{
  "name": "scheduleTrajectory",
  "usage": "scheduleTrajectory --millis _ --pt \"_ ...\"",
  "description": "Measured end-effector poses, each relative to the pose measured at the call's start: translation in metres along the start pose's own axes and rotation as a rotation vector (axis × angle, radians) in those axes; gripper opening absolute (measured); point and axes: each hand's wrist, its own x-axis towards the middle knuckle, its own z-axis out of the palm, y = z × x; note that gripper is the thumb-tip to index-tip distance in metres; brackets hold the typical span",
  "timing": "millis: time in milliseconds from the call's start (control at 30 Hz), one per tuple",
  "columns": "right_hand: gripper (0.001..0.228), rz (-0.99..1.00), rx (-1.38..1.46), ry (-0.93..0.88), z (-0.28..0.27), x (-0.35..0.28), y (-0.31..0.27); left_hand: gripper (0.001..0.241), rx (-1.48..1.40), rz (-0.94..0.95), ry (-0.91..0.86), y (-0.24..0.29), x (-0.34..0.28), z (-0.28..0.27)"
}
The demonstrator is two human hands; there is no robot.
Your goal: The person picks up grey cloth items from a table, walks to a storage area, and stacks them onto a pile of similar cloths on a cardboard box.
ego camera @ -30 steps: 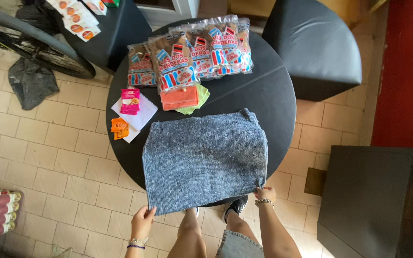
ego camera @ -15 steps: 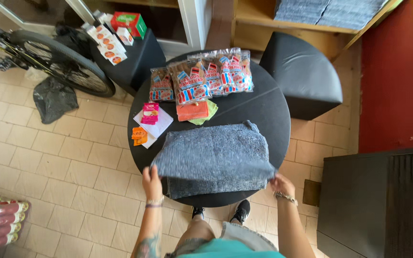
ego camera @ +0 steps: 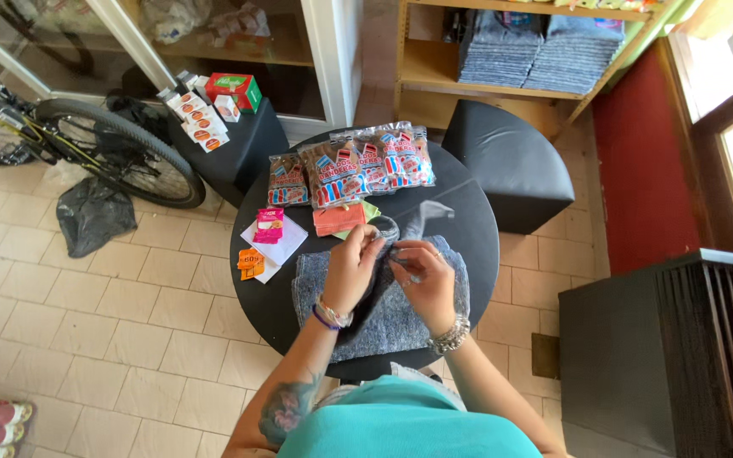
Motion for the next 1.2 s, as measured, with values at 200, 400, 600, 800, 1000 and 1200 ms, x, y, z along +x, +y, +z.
scheduleTrajectory --millis 200,400,600,800,1000,1200 --pt "0.046 -0.251 0.035 -0.114 -0.011 -0.014 -0.036 0.02 0.05 0.01 -0.042 0.035 -0.023 -0.019" --pt "0.039 -0.391 -0.229 0.036 -0.02 -0.025 -0.028 0.017 -0.077 -0.034 -0.17 0.05 -0.042 -0.022" --pt "0.036 -0.487 -0.315 0.288 -0.022 -0.041 -0.027 0.013 -0.277 -0.122 -0.232 0.054 -0.056 -0.017" --pt "0.011 -0.649 -0.355 0.311 -0.032 -0.043 -0.054 0.015 -0.257 -0.058 -0.245 0.077 -0.066 -0.026" --pt "0.012 -0.367 -0.243 0.131 -0.037 -0.049 -0.05 0.015 -0.168 0.037 -0.26 0.093 -0.072 -0.033" --pt "0.016 -0.301 -0.139 0.076 -0.035 -0.039 -0.069 0.017 -0.117 0.162 -0.231 0.101 -0.078 -0.037"
